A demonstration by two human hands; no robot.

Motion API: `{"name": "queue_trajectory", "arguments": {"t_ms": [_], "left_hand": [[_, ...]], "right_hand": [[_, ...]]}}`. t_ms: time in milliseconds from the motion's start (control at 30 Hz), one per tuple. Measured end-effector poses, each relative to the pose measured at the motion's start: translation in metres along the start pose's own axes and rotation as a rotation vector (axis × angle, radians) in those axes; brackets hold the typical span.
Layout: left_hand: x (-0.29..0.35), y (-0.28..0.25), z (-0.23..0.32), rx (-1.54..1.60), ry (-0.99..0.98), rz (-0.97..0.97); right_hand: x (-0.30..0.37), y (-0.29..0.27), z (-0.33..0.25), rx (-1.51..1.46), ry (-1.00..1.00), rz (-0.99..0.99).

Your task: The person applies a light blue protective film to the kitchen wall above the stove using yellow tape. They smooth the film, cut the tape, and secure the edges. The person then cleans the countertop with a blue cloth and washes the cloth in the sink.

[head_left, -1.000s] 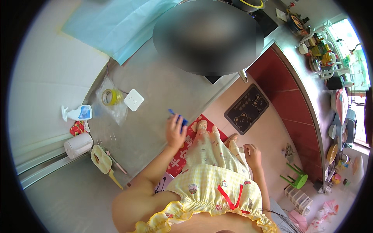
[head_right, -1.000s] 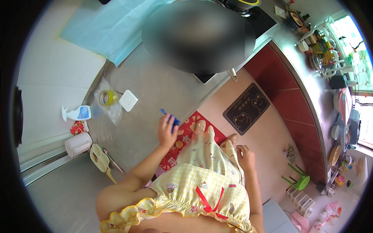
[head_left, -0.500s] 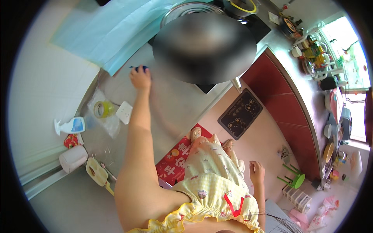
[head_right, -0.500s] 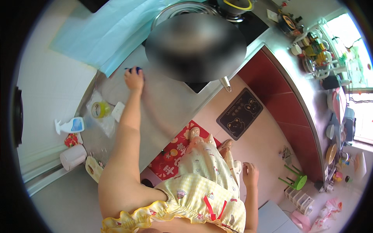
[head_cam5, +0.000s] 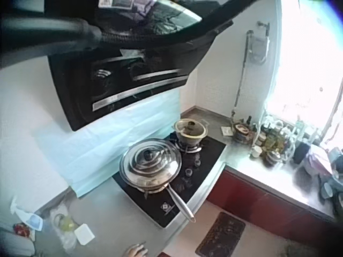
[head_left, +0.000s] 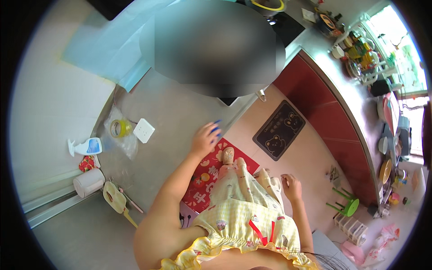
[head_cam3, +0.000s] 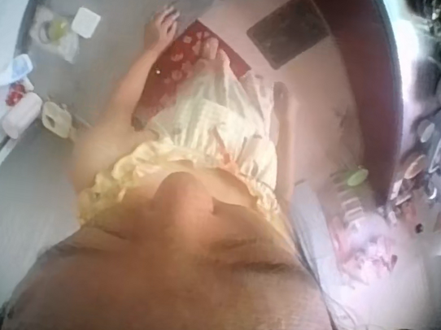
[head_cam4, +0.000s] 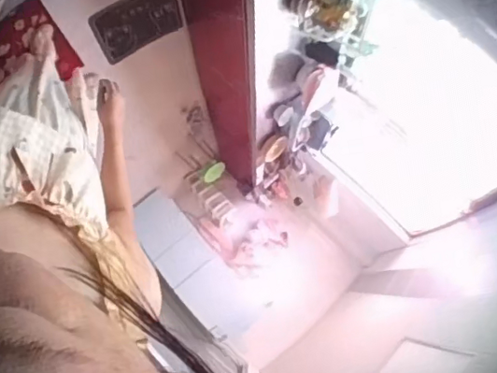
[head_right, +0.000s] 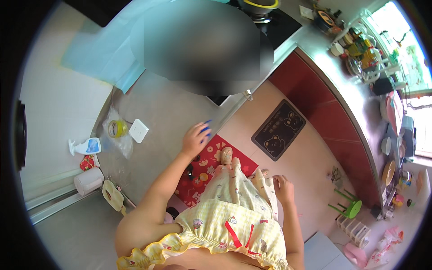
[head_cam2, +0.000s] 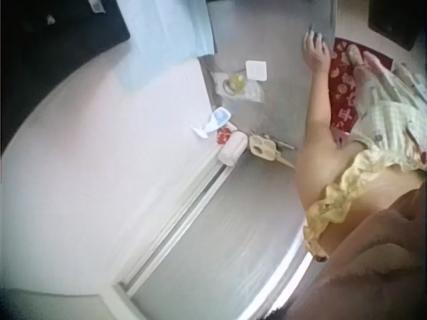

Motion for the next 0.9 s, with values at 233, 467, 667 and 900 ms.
{"name": "queue_trajectory", "arguments": {"t_ms": [233,467,667,900], "left_hand": [[0.225,-0.102,-0.080,-0.445,-0.863,0.422],[0.157,-0.060,-0.045,-0.575,-0.909,0.522],[-0.022,0.086,0.114,-0.164,-0.415,0.348],[-0.045,0.318,0.475,1.357,-0.769,-0.353]], "right_hand": [[0.059,-0.016,0.086,-0.062,0.145,0.127],[0.160,-0.039,0.208,-0.039,0.324,0.103],[0.218,-0.090,0.339,-0.077,0.374,0.200],[0.254,-0.208,0.387,-0.224,0.318,0.615]]}}
Point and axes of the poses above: each hand's wrist, its own x-axis away from the middle knuckle, its own y-axis out of the palm, z = x × y, the point moved 7 cm from there along -x, towards the middle knuckle, and after that the axes turned 4 degrees about -y, right-handed, at the moved point
